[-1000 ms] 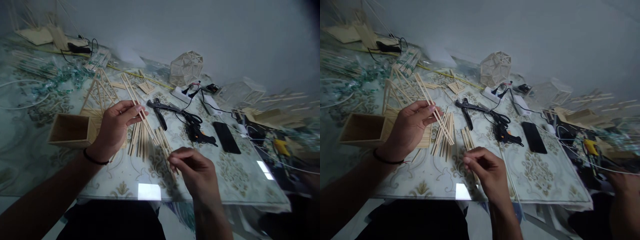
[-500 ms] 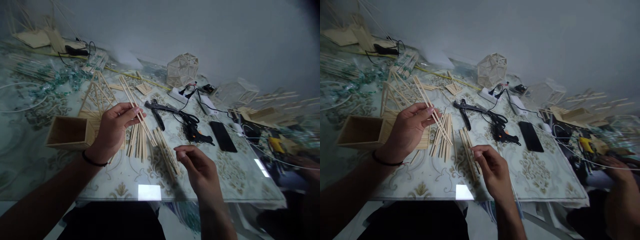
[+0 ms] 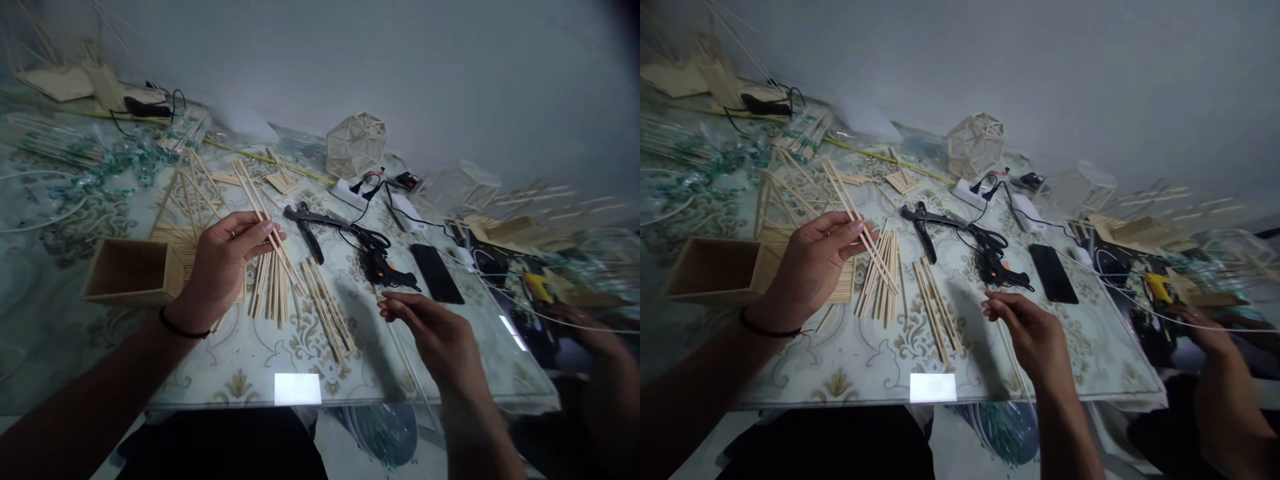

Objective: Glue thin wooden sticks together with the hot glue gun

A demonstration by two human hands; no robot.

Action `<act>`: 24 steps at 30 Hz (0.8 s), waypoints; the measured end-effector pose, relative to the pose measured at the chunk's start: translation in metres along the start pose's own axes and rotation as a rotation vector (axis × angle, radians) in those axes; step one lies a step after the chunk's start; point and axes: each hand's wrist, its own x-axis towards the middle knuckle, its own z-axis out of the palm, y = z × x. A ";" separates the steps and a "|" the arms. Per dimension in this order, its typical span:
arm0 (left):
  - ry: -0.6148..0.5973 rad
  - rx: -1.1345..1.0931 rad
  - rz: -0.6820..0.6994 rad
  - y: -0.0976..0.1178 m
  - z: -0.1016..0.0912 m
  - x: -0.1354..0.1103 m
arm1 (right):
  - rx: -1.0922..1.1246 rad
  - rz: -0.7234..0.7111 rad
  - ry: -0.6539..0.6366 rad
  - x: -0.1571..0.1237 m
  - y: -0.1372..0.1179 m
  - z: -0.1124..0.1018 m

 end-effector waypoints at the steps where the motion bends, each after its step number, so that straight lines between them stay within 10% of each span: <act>1: 0.002 0.000 0.001 0.000 0.000 0.000 | -0.012 0.016 0.009 0.002 0.002 -0.004; 24: 0.020 0.088 -0.065 -0.004 0.002 -0.004 | -0.295 -0.185 0.002 0.026 -0.007 0.008</act>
